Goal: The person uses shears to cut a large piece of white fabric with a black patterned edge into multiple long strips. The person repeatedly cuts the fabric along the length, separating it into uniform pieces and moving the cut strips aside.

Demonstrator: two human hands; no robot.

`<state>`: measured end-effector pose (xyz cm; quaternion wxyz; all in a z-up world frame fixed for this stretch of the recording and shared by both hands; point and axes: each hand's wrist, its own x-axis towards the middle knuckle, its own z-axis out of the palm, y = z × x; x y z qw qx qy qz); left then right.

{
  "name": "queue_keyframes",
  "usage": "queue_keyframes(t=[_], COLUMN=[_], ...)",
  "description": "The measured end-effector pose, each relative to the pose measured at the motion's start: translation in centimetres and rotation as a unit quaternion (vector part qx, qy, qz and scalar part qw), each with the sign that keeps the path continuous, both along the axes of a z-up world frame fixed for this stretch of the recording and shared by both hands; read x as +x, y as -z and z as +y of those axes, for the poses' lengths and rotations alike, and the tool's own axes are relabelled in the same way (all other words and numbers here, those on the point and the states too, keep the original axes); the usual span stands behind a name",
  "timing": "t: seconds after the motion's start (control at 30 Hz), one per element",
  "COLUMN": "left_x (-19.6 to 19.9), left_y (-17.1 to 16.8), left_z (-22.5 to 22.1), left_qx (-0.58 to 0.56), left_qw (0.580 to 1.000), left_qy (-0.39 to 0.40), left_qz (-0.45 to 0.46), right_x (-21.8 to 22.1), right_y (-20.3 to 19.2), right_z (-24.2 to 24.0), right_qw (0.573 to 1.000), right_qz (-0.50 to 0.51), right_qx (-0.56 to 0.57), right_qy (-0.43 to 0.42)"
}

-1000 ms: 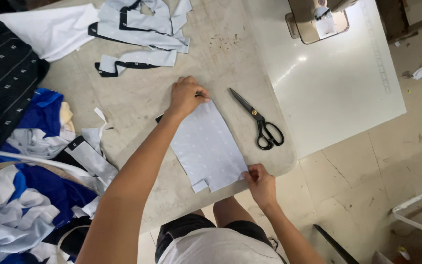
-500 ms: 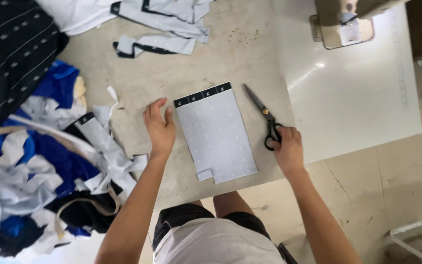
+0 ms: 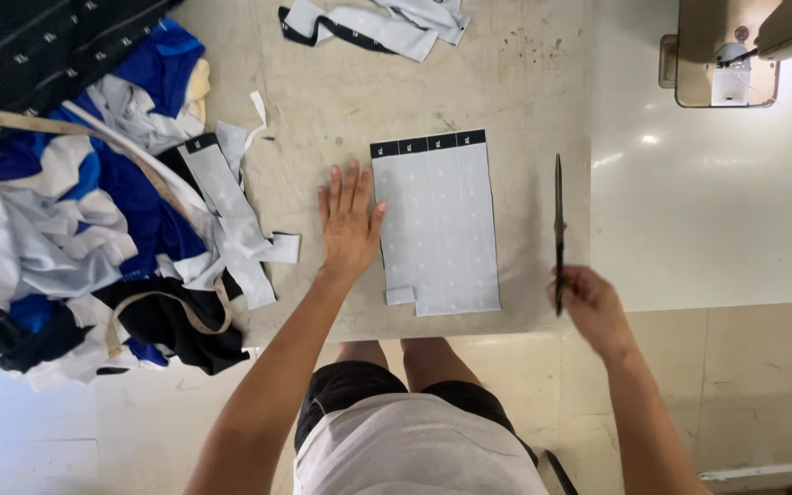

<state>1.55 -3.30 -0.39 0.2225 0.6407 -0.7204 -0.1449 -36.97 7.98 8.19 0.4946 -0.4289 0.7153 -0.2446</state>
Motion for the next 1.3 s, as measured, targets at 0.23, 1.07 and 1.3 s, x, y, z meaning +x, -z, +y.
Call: queue_keyframes(t=[0.23, 1.07, 1.3], left_x=[2.6, 3.7, 3.9], left_y=[-1.2, -1.0, -1.4], left_z=[7.6, 8.8, 8.6], left_qx=[-0.007, 0.028, 0.029], left_qw=[0.993, 0.959, 0.962], left_qy=[0.113, 0.24, 0.246], left_qz=[-0.027, -0.147, -0.112], right_x=[7.6, 18.2, 18.5], right_y=[-4.3, -3.7, -2.5], right_z=[10.8, 17.0, 17.8], right_qw=[0.947, 0.935, 0.924], right_qz=[-0.257, -0.236, -0.239], right_qx=[0.191, 0.242, 0.242], right_qy=[-0.026, 0.106, 0.173])
